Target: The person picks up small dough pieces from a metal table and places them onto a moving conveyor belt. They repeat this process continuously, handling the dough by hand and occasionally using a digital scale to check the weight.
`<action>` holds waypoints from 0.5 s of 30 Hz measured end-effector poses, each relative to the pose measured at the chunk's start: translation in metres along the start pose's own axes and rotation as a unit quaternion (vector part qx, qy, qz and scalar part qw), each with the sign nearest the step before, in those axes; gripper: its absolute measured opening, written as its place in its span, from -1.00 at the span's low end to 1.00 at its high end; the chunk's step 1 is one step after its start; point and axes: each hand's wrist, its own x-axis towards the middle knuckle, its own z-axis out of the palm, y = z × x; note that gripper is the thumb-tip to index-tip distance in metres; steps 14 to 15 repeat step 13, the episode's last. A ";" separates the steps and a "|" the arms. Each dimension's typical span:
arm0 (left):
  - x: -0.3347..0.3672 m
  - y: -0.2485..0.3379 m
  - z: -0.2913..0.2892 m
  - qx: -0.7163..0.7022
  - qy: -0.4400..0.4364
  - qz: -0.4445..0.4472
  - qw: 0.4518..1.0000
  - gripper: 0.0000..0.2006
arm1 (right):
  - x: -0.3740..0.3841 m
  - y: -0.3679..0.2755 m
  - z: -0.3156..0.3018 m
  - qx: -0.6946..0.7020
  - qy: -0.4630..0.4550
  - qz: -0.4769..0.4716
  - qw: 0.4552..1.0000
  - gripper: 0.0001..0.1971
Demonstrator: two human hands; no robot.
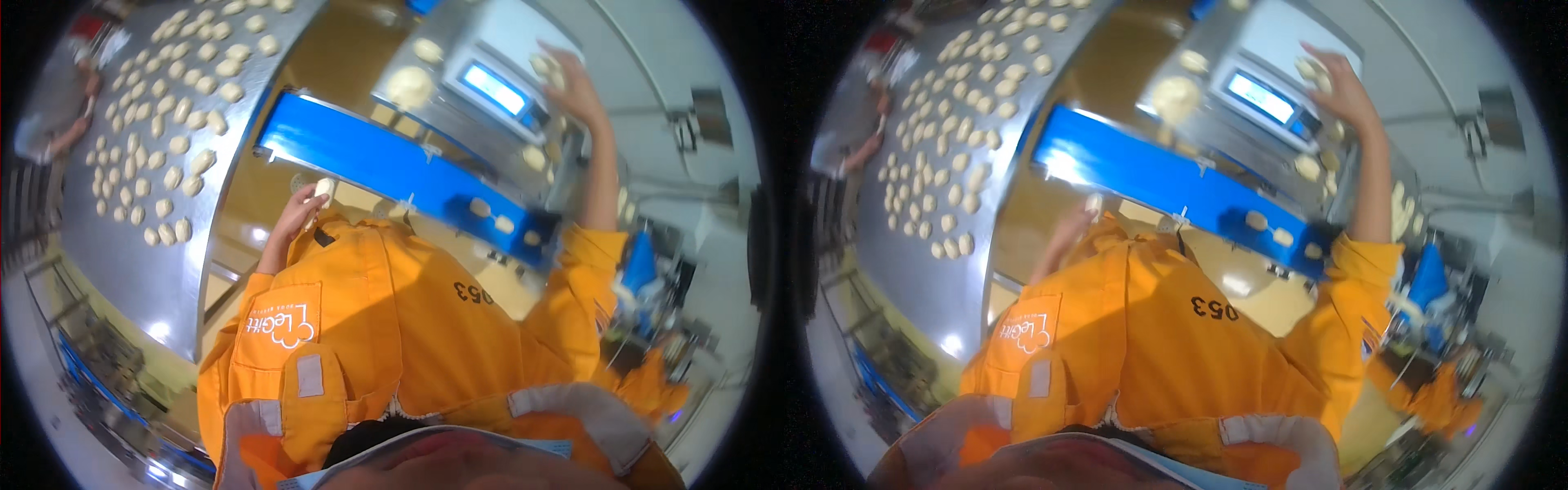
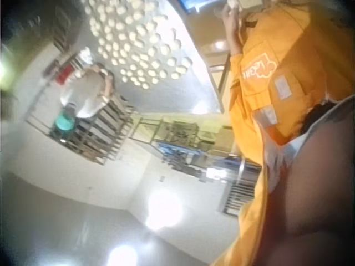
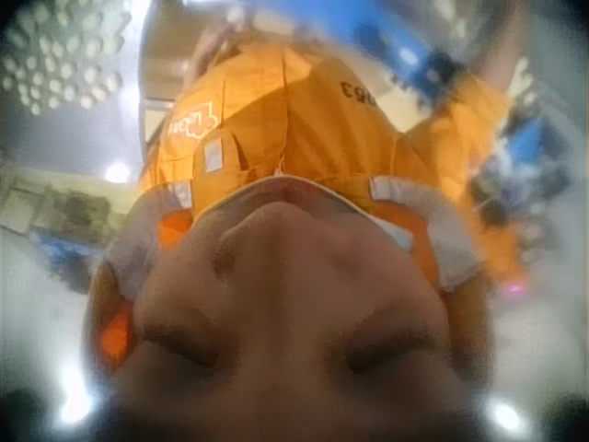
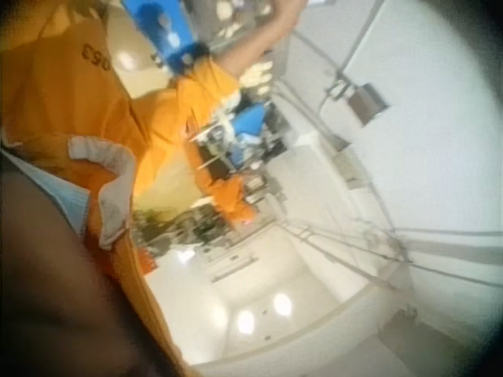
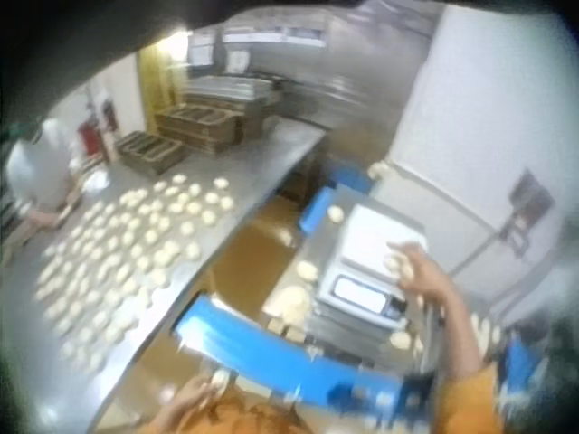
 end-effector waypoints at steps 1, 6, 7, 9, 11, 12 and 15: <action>0.003 0.001 -0.011 0.010 -0.005 0.026 1.000 -0.60 | 0.021 0.008 0.003 -0.040 -0.040 -0.012 0.998 -0.30; -0.001 -0.003 -0.090 -0.018 0.020 0.077 0.997 -0.60 | 0.084 0.025 -0.018 -0.005 -0.227 0.189 0.955 -0.63; -0.011 0.003 -0.101 -0.035 0.035 0.061 0.997 -0.60 | 0.091 0.022 -0.029 0.016 -0.267 0.209 0.941 -0.66; -0.013 0.018 -0.133 -0.038 0.058 0.058 0.996 -0.59 | 0.127 0.000 -0.035 0.063 -0.288 0.271 0.916 -0.70; -0.041 0.042 -0.162 -0.041 0.123 0.077 0.989 -0.59 | 0.172 -0.032 -0.033 0.147 -0.263 0.325 0.896 -0.70; -0.053 0.060 -0.178 -0.029 0.153 0.062 0.986 -0.57 | 0.200 -0.051 -0.026 0.182 -0.241 0.270 0.914 -0.67; -0.067 0.080 -0.194 -0.071 0.150 0.038 0.985 -0.55 | 0.227 -0.070 -0.015 0.235 -0.225 0.197 0.925 -0.65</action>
